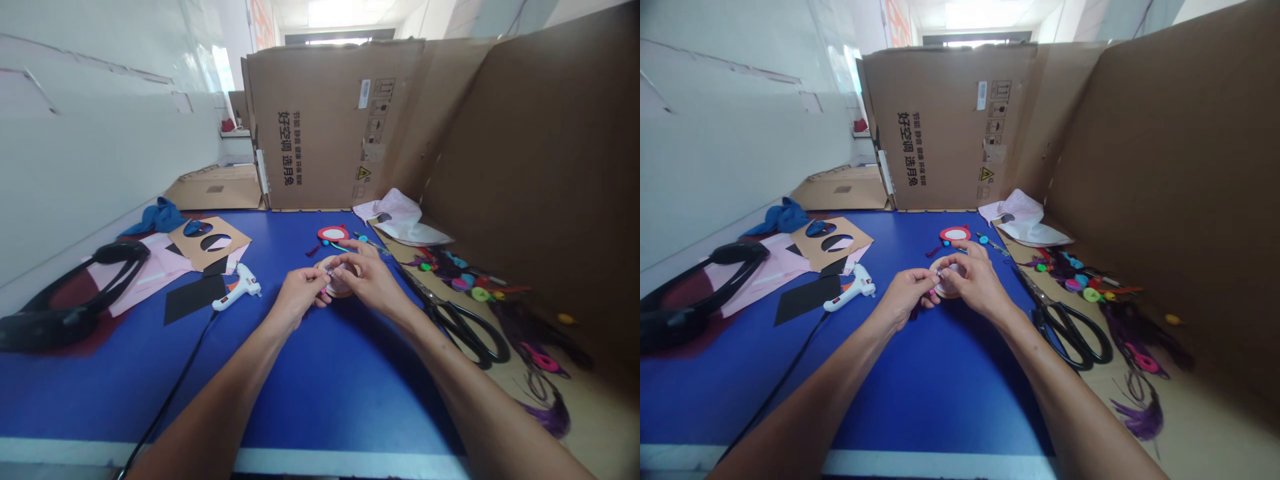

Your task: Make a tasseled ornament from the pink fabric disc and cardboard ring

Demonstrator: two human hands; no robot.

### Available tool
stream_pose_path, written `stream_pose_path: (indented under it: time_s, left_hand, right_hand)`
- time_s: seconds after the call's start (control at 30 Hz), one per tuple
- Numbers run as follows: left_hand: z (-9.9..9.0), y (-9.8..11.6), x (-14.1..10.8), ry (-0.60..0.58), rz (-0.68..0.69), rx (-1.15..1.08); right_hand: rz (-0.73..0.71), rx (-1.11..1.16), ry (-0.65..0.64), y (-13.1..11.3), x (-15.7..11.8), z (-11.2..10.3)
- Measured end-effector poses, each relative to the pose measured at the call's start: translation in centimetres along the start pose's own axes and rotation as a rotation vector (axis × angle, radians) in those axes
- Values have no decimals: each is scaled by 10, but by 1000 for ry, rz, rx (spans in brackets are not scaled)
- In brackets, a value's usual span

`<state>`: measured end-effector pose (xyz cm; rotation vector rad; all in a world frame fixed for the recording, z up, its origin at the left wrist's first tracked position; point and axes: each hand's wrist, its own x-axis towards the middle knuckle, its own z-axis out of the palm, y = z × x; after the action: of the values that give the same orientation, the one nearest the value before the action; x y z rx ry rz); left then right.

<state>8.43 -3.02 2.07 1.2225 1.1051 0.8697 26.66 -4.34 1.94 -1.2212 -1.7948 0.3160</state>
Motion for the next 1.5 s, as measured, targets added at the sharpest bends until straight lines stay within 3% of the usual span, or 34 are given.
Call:
stream_pose_path:
  time_s: [0.53, 1.5]
  left_hand:
    - [1, 3, -3, -32, -13, 52]
    - [0, 2, -2, -24, -5, 37]
  right_hand:
    - [58, 19, -16, 3, 0, 3]
    - [17, 33, -40, 0, 2, -5]
